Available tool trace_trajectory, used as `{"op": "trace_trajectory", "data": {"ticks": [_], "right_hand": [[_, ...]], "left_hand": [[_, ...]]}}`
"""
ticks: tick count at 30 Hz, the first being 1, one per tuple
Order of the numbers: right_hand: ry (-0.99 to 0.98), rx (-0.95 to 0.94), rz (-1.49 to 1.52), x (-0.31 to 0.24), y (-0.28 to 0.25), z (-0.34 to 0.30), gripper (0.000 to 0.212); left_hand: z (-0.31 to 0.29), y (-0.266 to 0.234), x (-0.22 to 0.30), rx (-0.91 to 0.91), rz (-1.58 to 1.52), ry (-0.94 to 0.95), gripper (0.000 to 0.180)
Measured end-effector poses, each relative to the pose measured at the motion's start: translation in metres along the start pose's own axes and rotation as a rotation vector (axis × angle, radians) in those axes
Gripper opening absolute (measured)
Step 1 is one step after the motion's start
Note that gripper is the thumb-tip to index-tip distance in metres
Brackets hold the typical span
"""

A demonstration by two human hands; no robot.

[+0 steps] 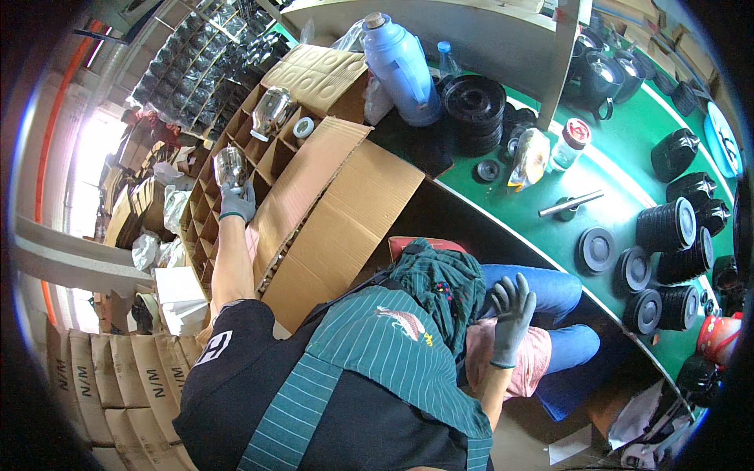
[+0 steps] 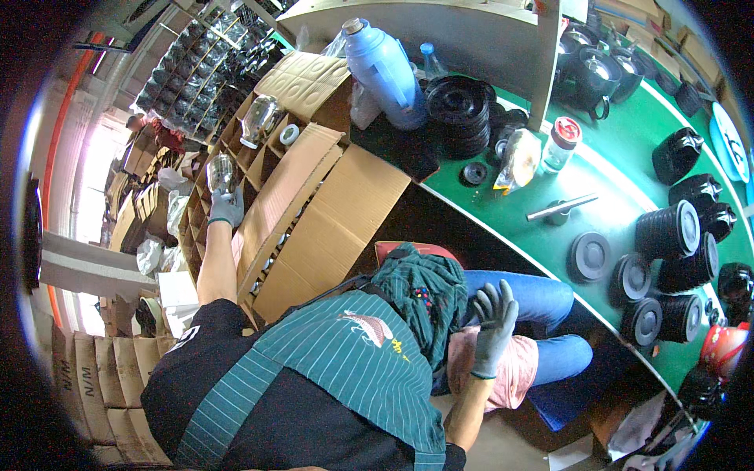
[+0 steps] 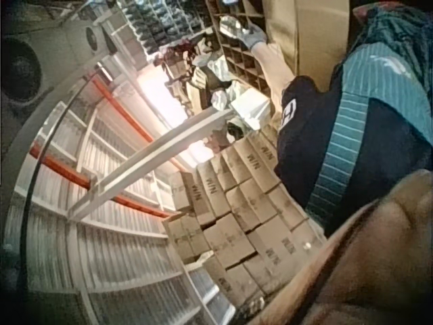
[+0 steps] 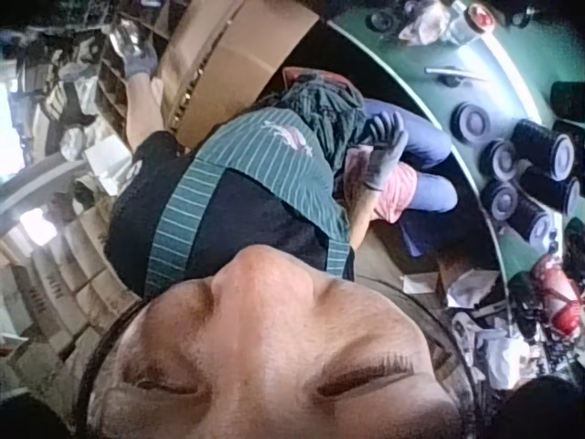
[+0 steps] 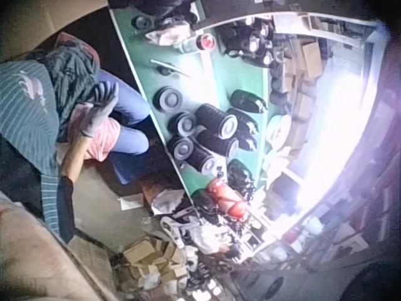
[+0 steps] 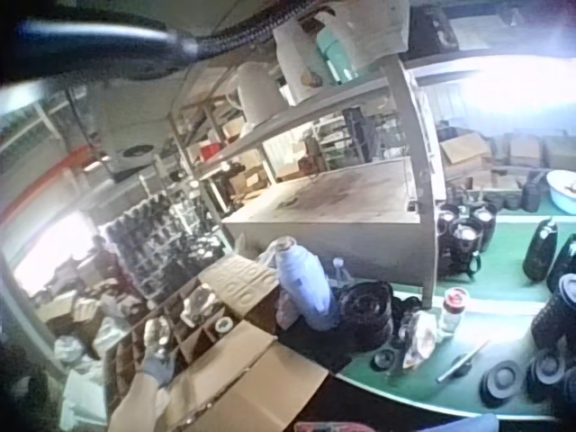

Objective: The person assembles black kettles by inserting a metal rod into the base and securing a lid. They handle each kettle one at a time, place the assembled units on the table, and occasionally reach into a cardboard box to retrieve parts.

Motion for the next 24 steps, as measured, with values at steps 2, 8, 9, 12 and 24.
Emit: {"op": "trace_trajectory", "data": {"ticks": [2, 8, 9, 12, 24], "right_hand": [[0.013, 0.009, 0.006, 0.001, -0.001, 0.001, 0.067], [0.036, -0.006, 0.015, 0.0, -0.003, 0.005, 0.067], [0.039, 0.005, 0.014, 0.0, -0.004, 0.005, 0.067], [0.045, -0.005, 0.02, -0.002, -0.003, 0.003, 0.067], [0.013, 0.023, 0.004, -0.002, 0.003, 0.0, 0.067]], "left_hand": [[-0.006, 0.006, 0.001, -0.09, 0.008, -0.018, 0.049], [-0.046, 0.013, 0.005, 0.039, -0.058, 0.004, 0.046], [-0.053, 0.018, 0.005, 0.059, -0.067, 0.018, 0.046], [-0.078, 0.048, 0.017, -0.062, 0.116, 0.159, 0.049], [-0.123, 0.251, -0.111, -0.781, 2.324, 1.0, 0.045]]}}
Point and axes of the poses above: each hand's wrist, its own z-axis towards the middle knuckle, its own y-axis out of the palm, x = y × z, the point moved 6 cm from there along z, towards the middle knuckle, and after that the axes turned 3 degrees about -z, right-handed, at the moved point
